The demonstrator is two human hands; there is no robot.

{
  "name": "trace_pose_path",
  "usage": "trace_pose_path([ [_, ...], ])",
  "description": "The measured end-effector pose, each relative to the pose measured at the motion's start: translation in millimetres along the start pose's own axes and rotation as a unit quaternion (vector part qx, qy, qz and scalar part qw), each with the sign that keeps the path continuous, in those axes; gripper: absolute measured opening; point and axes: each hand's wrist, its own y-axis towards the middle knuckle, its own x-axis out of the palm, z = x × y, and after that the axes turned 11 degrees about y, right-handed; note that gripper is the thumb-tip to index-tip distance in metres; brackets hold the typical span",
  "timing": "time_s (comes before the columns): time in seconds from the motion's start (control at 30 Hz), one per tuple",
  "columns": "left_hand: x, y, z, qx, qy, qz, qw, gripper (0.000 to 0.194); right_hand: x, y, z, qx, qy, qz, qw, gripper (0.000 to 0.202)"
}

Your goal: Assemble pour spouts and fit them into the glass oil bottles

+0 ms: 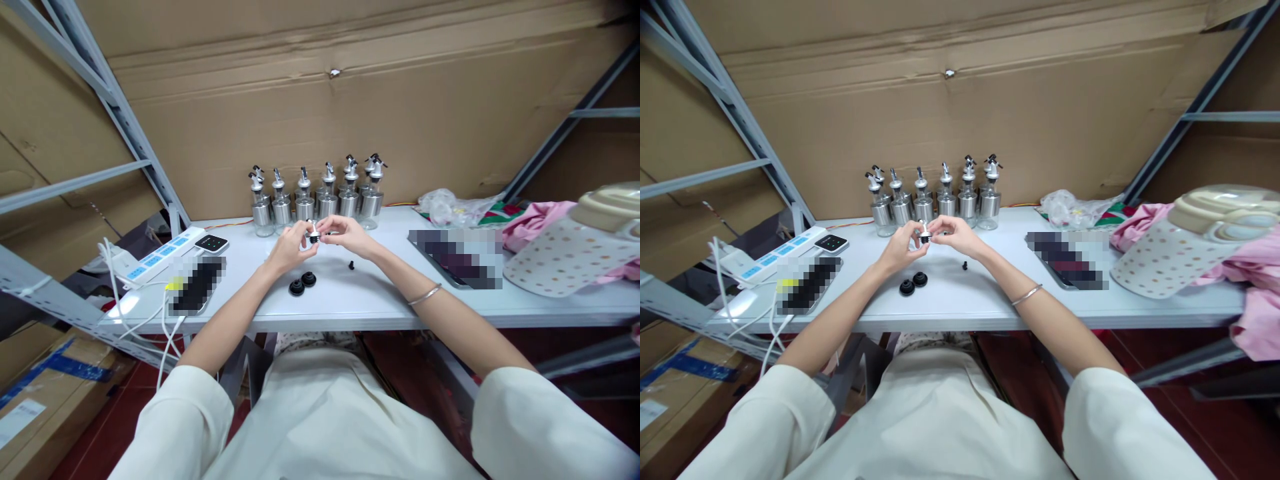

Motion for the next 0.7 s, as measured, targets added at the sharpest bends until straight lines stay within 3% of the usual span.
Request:
trace_pose_path([
  [0.17, -2.8, 1, 1, 0.003, 0.008, 0.012, 1.000, 0.023, -11, 4, 2, -0.026, -0.147, 0.078, 0.986, 0.017],
  [0.27, -4.5, 1, 2, 0.003, 0.019, 0.003, 1.000, 0.023, -23, 6, 5, 0.015, -0.344, 0.098, 0.934, 0.018],
  [0.37, -5.4, 1, 3, -0.007, 0.029, -0.010, 1.000, 0.023, -34, 6, 10, 0.089, -0.489, 0.058, 0.866, 0.023],
  [0.53, -6.1, 2, 4, -0.021, 0.039, -0.031, 0.999, 0.023, -38, 3, 16, 0.154, -0.562, 0.022, 0.812, 0.024],
  [0.7, -5.6, 2, 4, -0.017, 0.044, -0.040, 0.998, 0.021, -36, 1, 17, 0.162, -0.562, 0.006, 0.811, 0.023],
])
